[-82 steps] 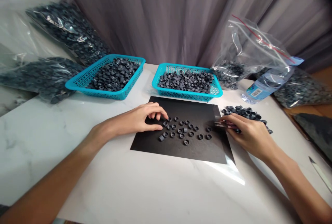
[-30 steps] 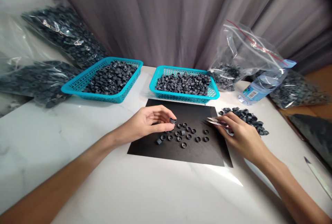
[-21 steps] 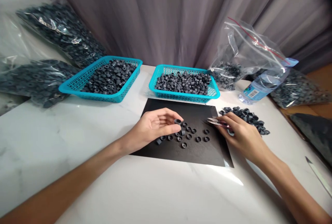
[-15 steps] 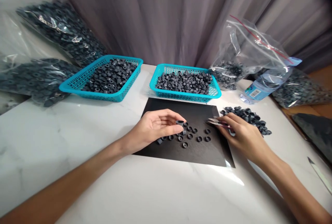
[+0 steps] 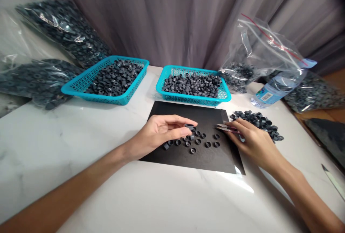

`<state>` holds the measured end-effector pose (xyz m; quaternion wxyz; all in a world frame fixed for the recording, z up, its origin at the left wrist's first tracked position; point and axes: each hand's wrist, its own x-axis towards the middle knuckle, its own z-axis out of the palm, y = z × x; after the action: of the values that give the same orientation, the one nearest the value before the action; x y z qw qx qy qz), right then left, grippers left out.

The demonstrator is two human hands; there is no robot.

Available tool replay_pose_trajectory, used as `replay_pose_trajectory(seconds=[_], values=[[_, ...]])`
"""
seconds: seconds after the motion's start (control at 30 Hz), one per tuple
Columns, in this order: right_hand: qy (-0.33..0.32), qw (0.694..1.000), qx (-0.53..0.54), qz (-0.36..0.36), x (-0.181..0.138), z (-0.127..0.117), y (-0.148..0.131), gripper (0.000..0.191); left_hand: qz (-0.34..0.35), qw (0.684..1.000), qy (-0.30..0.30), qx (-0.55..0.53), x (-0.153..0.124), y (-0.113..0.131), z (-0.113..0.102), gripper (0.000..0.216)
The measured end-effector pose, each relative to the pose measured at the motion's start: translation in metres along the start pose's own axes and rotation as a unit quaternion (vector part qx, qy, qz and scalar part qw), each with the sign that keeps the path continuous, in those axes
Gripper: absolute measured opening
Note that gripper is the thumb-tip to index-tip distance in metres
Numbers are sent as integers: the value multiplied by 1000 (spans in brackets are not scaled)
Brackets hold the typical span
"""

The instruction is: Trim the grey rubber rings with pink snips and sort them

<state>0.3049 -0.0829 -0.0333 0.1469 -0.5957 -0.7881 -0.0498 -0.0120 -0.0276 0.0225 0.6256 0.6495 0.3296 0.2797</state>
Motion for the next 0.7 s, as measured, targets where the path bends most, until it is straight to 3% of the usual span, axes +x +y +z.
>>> replay_pose_trajectory(seconds=[0.4, 0.53, 0.7], values=[[-1, 999, 33, 11, -1, 3, 1, 30, 13, 999, -33, 28, 1, 0, -1, 28], [9, 989, 145, 33, 1, -2, -6, 33, 16, 999, -36, 28, -1, 1, 0, 29], [30, 948, 317, 21, 2, -16, -35, 23, 14, 999, -42, 29, 0, 0, 3, 30]])
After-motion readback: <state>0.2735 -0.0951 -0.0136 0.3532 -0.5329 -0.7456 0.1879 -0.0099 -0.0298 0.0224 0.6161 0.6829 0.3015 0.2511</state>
